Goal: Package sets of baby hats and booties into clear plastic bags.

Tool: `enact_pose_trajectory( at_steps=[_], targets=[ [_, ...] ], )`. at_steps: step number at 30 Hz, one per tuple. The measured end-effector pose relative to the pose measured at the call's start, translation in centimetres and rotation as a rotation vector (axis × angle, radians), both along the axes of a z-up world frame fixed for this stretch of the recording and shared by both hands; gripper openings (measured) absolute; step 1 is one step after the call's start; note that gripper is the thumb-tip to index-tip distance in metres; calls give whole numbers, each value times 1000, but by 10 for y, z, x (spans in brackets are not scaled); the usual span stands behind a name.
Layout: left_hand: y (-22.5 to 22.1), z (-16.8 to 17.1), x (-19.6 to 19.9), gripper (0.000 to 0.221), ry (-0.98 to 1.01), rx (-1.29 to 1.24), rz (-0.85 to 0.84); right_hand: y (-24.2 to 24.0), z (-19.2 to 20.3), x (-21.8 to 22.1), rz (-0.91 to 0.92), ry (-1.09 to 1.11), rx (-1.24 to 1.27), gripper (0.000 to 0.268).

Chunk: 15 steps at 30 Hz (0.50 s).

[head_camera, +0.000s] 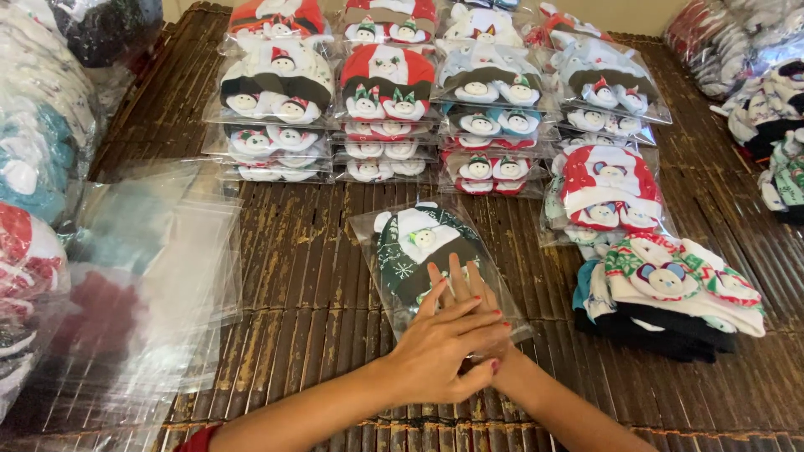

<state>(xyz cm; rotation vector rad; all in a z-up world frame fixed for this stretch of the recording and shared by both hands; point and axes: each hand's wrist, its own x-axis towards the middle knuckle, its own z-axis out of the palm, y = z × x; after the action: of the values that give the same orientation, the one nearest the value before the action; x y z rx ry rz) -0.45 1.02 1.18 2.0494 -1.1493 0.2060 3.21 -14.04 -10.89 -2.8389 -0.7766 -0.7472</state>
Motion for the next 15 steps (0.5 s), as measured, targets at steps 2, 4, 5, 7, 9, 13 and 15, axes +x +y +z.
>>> enact_pose_trajectory(
  at_steps=[2,4,5,7,9,13,15],
  targets=[
    [9,9,1,43,15,-2,19,1,-49,-6,320,215,581,82],
    [21,17,5,40,29,-3,32,-6,-21,-13,631,428,1165,71],
    [30,18,8,24,50,-38,127,-17,29,-27,385,544,532,81],
    [52,11,18,17,72,-71,221,-46,91,-58,119,614,-96,100],
    [76,-4,33,15,165,-27,411,-72,122,-69,369,722,153,67],
    [105,-11,43,21,960,182,602,-129,152,-47,397,1158,298,36],
    [113,-26,42,28,1285,56,562,-161,127,-30,-45,1246,722,24]
  ],
)
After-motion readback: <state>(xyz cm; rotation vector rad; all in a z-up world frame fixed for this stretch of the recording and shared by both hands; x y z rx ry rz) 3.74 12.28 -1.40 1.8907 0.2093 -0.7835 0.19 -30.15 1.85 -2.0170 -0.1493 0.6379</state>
